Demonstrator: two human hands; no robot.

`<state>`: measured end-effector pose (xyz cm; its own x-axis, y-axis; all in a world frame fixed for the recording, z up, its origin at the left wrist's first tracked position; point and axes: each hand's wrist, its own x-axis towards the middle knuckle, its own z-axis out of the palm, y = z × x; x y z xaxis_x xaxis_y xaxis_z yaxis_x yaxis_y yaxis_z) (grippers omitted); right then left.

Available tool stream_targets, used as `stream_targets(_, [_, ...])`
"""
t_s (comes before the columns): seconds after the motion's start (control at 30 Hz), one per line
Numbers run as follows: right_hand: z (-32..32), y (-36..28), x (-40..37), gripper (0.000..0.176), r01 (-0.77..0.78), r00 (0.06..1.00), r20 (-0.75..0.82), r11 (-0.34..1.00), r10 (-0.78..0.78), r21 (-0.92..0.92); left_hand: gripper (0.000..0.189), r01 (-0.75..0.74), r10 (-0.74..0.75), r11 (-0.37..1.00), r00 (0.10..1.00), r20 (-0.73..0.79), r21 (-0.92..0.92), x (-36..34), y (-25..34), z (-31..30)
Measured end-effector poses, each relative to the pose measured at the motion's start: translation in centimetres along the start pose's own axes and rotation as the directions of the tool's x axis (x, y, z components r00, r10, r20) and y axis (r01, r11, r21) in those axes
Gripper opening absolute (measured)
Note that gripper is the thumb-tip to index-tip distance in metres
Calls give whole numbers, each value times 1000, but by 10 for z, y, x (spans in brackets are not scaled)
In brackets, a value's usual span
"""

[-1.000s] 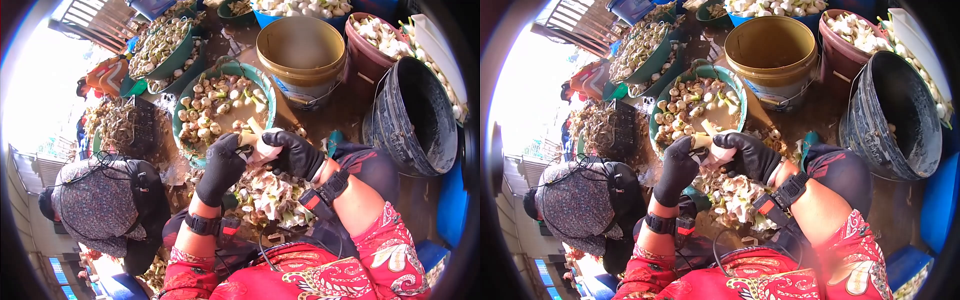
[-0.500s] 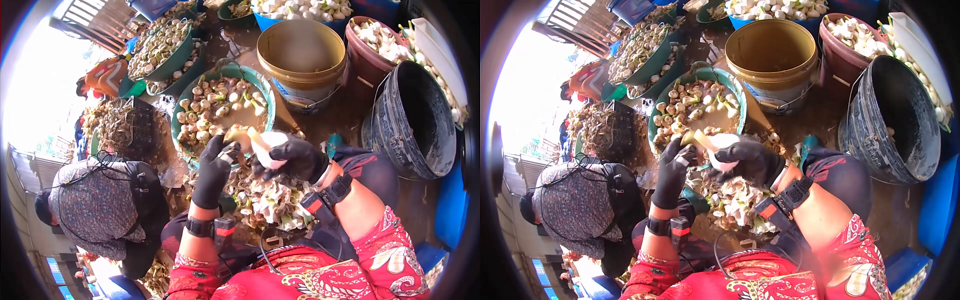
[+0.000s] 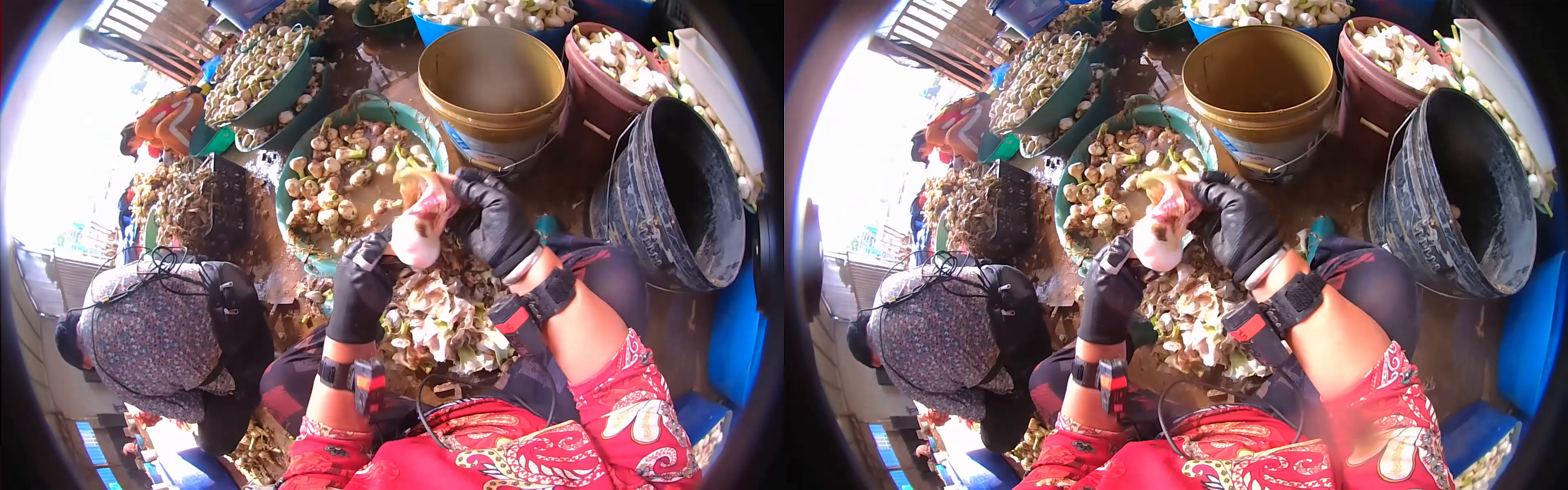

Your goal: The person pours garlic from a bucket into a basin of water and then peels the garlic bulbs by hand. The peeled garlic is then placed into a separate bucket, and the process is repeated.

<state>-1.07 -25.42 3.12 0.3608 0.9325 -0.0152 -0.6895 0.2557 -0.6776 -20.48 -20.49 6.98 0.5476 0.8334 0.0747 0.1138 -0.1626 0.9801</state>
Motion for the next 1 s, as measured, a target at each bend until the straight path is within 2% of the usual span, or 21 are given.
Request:
stream_targets(0.03, [3, -12, 2, 24, 207, 978, 98, 896, -183, -392, 26, 257, -318, 818, 947, -33, -515, 2, 1, 4])
stream_targets(0.07, [5, -33, -6, 31, 534, 835, 413, 352, -365, -769, 26, 248, -312, 821, 949, -41, -514, 5, -12, -6])
stream_targets(0.13, [-3, -32, -6, 20, 513, 838, 284, 494, -466, -702, 26, 186, -190, 979, 981, -35, -83, 0, -53, -36])
stream_targets(0.17, [-10, -27, -3, 22, 466, 861, 214, 550, -461, -693, 26, 185, -189, 979, 981, -45, -83, 1, -48, -36])
stream_targets(0.2, [-18, -25, -4, 25, 529, 787, 320, 310, -528, -790, 25, 239, -276, 914, 958, -70, -328, 5, -45, -33])
stream_targets(0.23, [-20, -24, -7, 26, 400, 902, 140, 668, -409, -627, 24, 273, -369, 787, 927, -67, -553, 8, -42, -33])
stream_targets(0.3, [-25, -40, -6, 27, 358, 933, 204, 744, -295, -564, 22, 313, -411, 798, 908, -84, -516, 6, -61, -42])
stream_targets(0.33, [-25, -41, -8, 23, 385, 918, 139, 744, -372, -547, 20, 177, -237, 927, 960, -151, -329, 7, -74, -46])
stream_targets(0.37, [-9, -64, -11, 20, -29, 998, 63, 1000, 30, -7, 18, 32, -53, 992, 983, -178, -119, 8, -73, -47])
stream_targets(0.4, [-11, -63, -7, 20, 81, 986, 165, 902, -11, -424, 14, 145, -201, 903, 975, -98, -405, 6, -72, -50])
stream_targets(0.43, [-16, -56, -5, 20, 206, 964, 267, 628, 3, -750, 14, 154, -207, 902, 974, -92, -404, 5, -66, -47])
stream_targets(0.47, [-10, -39, -5, 29, 303, 895, 442, 649, 59, -698, 12, 41, -43, 999, 990, -133, -16, 5, -59, -41])
stream_targets(0.5, [-8, -39, -8, 38, -100, 870, 96, 364, 484, -926, 10, -88, 135, 924, 986, -102, 373, 7, -51, -33])
stream_targets(0.63, [-1, -11, -7, 43, -250, 914, 18, 598, 405, -761, 17, -402, 363, 847, 916, 173, 348, 15, -31, -10])
stream_targets(0.67, [-1, -5, -6, 27, -131, 933, 79, 537, 351, -833, 20, -10, 11, 1000, 992, 122, -9, 9, -26, -4])
stream_targets(0.73, [6, -12, -15, 25, -247, 923, 84, 743, 377, -622, 22, 138, -122, 972, 988, 94, -188, 6, -22, 5])
stream_targets(0.8, [14, -21, -22, 20, -244, 940, 181, 941, 289, -235, 27, 400, -430, 607, 892, 140, -687, 3, -7, 12])
stream_targets(0.9, [16, -45, -19, 18, -159, 987, -3, 980, 161, 118, 22, 289, -280, 608, 950, 141, -739, 9, -53, -11])
stream_targets(0.93, [8, -49, -19, 15, -94, 995, -13, 992, 95, 85, 20, 64, -63, 988, 998, 11, -140, 11, -50, -14])
stream_targets(0.97, [7, -51, -18, 15, -88, 996, -16, 992, 90, 85, 22, -194, 192, 821, 980, 60, 538, 15, -47, -18])
stream_targets(1.0, [6, -51, -19, 15, -248, 968, 9, 961, 251, -124, 24, -329, 288, 687, 942, 173, 648, 30, -55, -36])
